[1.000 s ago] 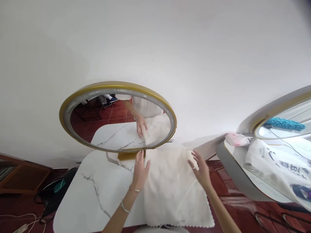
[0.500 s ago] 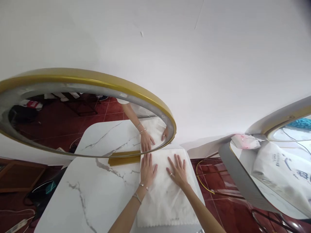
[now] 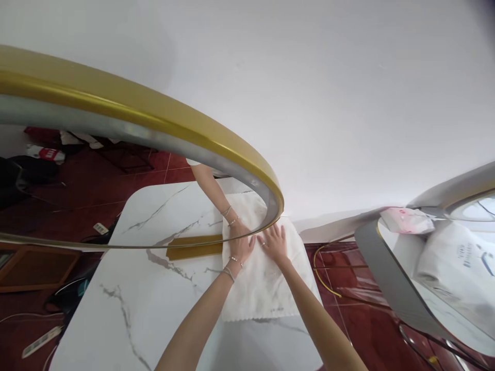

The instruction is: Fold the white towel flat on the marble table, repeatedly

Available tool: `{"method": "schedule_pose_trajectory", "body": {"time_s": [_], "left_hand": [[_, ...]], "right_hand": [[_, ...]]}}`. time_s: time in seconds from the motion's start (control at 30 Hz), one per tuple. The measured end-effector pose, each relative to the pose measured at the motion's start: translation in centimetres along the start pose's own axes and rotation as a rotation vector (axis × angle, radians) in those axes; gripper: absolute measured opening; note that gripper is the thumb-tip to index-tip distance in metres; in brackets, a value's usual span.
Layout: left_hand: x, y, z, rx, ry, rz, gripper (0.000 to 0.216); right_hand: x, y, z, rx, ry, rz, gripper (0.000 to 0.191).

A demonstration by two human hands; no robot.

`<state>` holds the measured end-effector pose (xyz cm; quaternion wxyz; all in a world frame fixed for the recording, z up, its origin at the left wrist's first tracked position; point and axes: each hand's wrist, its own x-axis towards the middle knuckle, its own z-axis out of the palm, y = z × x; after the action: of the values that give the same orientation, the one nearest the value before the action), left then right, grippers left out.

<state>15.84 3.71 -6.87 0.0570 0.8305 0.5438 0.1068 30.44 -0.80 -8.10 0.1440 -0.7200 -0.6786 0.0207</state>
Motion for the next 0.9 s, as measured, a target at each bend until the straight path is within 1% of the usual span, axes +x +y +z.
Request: {"method": "schedule_pose_trajectory", "body": {"time_s": [0.07, 0.13, 0.2, 0.23, 0.3, 0.43, 0.5, 0.57, 0.63, 0.73, 0.8, 0.87, 0.9], "left_hand": [[0.3, 0.0, -0.2, -0.036, -0.016, 0.122, 0.048], [0.4, 0.1, -0.5, -0.075, -0.07, 0.252, 0.045], [0.3, 0.6, -1.0, -0.093, -0.12, 0.348, 0.046], [0.3, 0.9, -1.1, -0.092, -0.136, 0.374, 0.048], [0.1, 1.7, -1.1, -0.077, -0.146, 0.377, 0.054], [-1.3, 3.1, -0.7, -0.058, -0.106, 0.35, 0.062], [-3.0, 3.6, -0.6, -0.056, -0.083, 0.369, 0.064], [-5.5, 3.8, -0.9, -0.062, -0.071, 0.393, 0.065], [-8.7, 3.9, -1.4, -0.072, -0.075, 0.414, 0.066], [-13.8, 3.7, -2.4, -0.085, -0.099, 0.458, 0.066], [-16.4, 3.4, -2.9, -0.088, -0.114, 0.49, 0.066], [-17.7, 3.1, -2.9, -0.087, -0.123, 0.497, 0.065], [-17.7, 3.0, -2.8, -0.086, -0.125, 0.487, 0.064]], "right_hand": [[0.1, 1.0, -0.1, -0.011, 0.037, 0.052, 0.05], [0.0, 1.9, -0.2, -0.023, 0.052, 0.092, 0.049], [-0.3, 2.7, -0.3, -0.036, 0.047, 0.12, 0.049], [-0.5, 3.1, -0.4, -0.043, 0.039, 0.129, 0.049], [-0.9, 4.0, -0.8, -0.056, 0.022, 0.148, 0.051], [-2.9, 5.4, -1.7, -0.064, 0.021, 0.149, 0.052], [-5.1, 5.5, -2.2, -0.079, 0.031, 0.12, 0.051], [-8.4, 5.0, -2.9, -0.106, 0.037, 0.095, 0.052], [-12.6, 4.1, -3.7, -0.126, 0.032, 0.058, 0.054], [-19.6, 2.3, -4.8, -0.13, -0.014, -0.031, 0.062], [-23.3, 1.3, -5.2, -0.142, -0.031, -0.052, 0.068], [-25.0, 0.7, -5.4, -0.151, -0.037, -0.053, 0.069], [-25.1, 0.7, -5.4, -0.151, -0.039, -0.051, 0.068]]}}
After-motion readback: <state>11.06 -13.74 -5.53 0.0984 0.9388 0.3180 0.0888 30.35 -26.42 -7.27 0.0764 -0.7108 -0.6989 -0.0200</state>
